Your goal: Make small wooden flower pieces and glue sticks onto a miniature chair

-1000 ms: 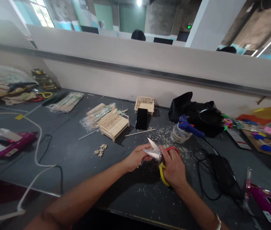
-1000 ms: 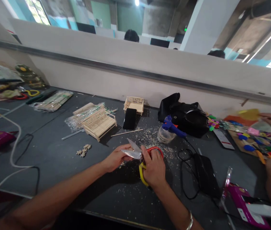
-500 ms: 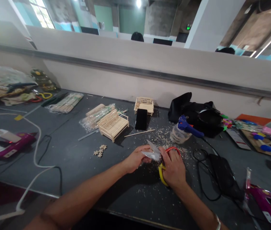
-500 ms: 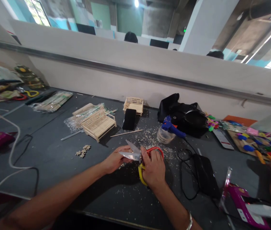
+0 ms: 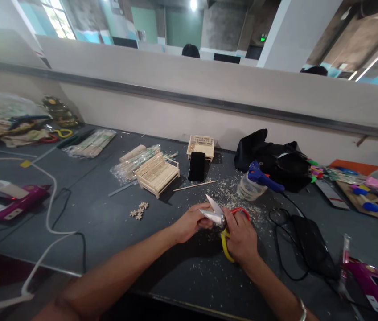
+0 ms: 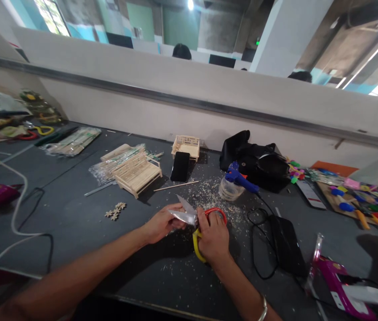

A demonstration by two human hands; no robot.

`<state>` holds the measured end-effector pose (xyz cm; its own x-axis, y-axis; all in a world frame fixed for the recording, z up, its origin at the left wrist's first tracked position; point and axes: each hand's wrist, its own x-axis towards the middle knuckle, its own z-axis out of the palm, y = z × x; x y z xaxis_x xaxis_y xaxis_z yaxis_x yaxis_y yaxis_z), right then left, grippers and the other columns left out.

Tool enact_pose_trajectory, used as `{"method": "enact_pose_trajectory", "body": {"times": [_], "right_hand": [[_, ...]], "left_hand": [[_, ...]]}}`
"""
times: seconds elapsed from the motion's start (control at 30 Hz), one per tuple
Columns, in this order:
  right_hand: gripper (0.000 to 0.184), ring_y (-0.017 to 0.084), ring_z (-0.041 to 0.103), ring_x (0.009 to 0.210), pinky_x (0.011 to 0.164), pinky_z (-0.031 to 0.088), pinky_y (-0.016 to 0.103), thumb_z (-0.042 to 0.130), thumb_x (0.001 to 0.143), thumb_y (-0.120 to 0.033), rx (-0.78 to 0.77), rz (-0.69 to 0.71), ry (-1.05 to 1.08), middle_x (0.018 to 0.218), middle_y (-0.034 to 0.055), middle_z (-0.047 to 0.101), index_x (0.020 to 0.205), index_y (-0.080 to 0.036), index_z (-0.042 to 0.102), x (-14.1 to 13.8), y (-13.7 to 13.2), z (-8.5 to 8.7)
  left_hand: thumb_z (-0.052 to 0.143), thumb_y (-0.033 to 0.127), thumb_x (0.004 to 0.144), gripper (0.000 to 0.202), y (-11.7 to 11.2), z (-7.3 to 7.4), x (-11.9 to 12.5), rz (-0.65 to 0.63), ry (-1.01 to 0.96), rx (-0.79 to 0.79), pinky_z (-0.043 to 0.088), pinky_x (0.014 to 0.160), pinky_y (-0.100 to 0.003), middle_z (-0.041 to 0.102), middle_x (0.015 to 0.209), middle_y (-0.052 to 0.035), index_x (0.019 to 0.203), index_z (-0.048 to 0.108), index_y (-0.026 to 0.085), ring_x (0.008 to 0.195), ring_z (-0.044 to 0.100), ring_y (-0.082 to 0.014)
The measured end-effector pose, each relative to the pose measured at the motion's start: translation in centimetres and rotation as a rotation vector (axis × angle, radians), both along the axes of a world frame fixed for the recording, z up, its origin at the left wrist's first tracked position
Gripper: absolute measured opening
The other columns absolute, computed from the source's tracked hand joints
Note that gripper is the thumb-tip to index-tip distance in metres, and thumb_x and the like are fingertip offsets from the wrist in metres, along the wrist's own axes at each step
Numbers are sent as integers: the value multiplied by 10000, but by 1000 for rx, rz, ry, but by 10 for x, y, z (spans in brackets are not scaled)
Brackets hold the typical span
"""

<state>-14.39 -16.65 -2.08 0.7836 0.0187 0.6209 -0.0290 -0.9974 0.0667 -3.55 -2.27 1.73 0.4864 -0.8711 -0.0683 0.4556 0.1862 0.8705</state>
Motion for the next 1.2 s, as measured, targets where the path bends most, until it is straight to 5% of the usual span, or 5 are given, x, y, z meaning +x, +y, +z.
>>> {"method": "enact_pose_trajectory", "body": {"times": [0.5, 0.7, 0.93, 1.2], "right_hand": [[567, 226, 556, 731, 658, 447, 302, 555, 645, -77, 59, -20, 166, 793, 72, 627, 1195, -183, 638, -2, -3, -2], [440, 182, 589, 576, 557, 441, 260, 503, 730, -92, 60, 1, 19, 707, 55, 674, 1133, -165, 664, -3, -3, -5], [292, 166, 638, 535, 523, 473, 246, 429, 900, -205, 313, -73, -60, 763, 58, 724, 1104, -142, 628, 1, -19, -2], [492, 177, 643, 665, 629, 526, 262, 502, 760, -124, 302, 136, 55, 762, 27, 683, 1229, -196, 633, 0, -6, 4]], "left_hand": [[712, 417, 644, 277, -2, 3, -2, 18, 59, 10, 188, 531, -272, 343, 532, 57, 635, 547, 194, 514, 228, -98], [711, 423, 664, 345, 0, 2, -2, -14, 36, 10, 225, 548, -270, 343, 517, 64, 580, 469, 192, 511, 250, -87], [713, 490, 731, 415, 3, 5, 5, 10, -31, -77, 213, 535, -254, 380, 540, 58, 611, 490, 161, 514, 283, -75], [758, 447, 631, 352, 3, 4, 7, 13, 39, -37, 223, 539, -258, 407, 509, 51, 585, 541, 173, 509, 297, -88]]}}
